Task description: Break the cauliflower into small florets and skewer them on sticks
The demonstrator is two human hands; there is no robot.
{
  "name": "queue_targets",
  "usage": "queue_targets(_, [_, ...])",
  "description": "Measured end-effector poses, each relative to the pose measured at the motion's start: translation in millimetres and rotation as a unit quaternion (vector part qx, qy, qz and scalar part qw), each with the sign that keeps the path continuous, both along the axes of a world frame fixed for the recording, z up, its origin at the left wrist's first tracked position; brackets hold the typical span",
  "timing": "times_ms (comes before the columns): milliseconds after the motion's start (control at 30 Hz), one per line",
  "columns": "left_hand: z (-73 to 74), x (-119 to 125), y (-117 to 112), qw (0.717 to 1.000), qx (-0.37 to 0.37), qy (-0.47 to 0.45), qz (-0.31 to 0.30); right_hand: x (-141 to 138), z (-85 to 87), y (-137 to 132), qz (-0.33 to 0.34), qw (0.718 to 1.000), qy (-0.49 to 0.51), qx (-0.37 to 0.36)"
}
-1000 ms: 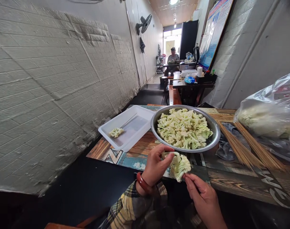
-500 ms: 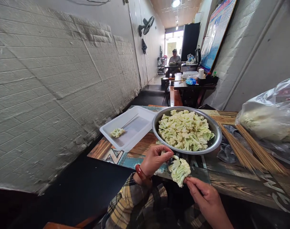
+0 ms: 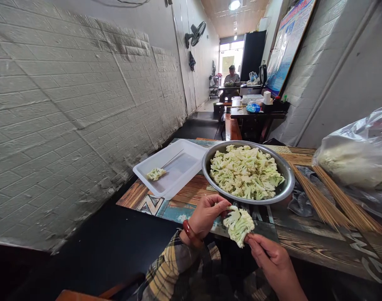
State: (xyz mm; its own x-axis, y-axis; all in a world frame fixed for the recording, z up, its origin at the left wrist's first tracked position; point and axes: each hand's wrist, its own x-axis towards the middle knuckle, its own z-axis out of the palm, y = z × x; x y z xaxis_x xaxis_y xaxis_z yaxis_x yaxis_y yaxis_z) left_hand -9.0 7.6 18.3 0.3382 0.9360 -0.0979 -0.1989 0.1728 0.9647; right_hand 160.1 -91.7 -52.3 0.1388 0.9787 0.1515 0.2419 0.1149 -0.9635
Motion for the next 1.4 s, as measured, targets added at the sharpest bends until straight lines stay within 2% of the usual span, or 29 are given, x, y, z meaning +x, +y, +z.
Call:
queue_targets(167, [3.1, -1.0, -7.1, 1.000, 0.018, -0.014, -0.002, -3.3, 7.0, -0.6, -0.031, 1.000, -0.004, 0.004])
queue_targets(300, [11.0, -7.0, -12.7, 0.990, 0.104, 0.091, -0.018, -4.0, 8.7, 0.0, -0.049, 0.999, -0.004, 0.000])
queue_targets(433, [15.0, -9.3, -13.6, 0.962, 0.198, 0.184, 0.027, -4.4, 9.3, 0.9, -0.053, 0.999, -0.007, 0.008])
queue_targets(600, [16.9, -7.1, -8.0, 0.944, 0.234, 0.224, 0.065, -2.0, 9.3, -1.0, -0.024, 0.999, -0.028, 0.001])
queue_targets(767, [18.8, -8.7, -1.6, 0.960, 0.202, 0.194, 0.011, 5.9, 9.4, -0.8, 0.025, 0.996, -0.084, -0.011])
queue_targets(933, [20.7, -13.0, 3.9, 0.942, 0.250, 0.222, -0.017, 9.5, 16.2, 0.9, 0.035, 0.994, -0.101, 0.012])
queue_targets(1100, [19.9, -14.8, 8.6, 0.965, 0.184, 0.181, -0.055, 11.6, 12.6, 2.2, 0.059, 0.995, -0.074, -0.003])
queue_targets(1233, [11.7, -12.3, 8.9, 0.987, 0.100, 0.105, -0.067, 13.8, 4.4, 2.9, 0.069, 0.997, -0.035, -0.029])
queue_targets(1400, [1.4, -8.8, 8.2, 0.997, 0.037, 0.032, -0.066, 15.1, 6.7, 1.1, 0.067, 0.997, -0.015, -0.027])
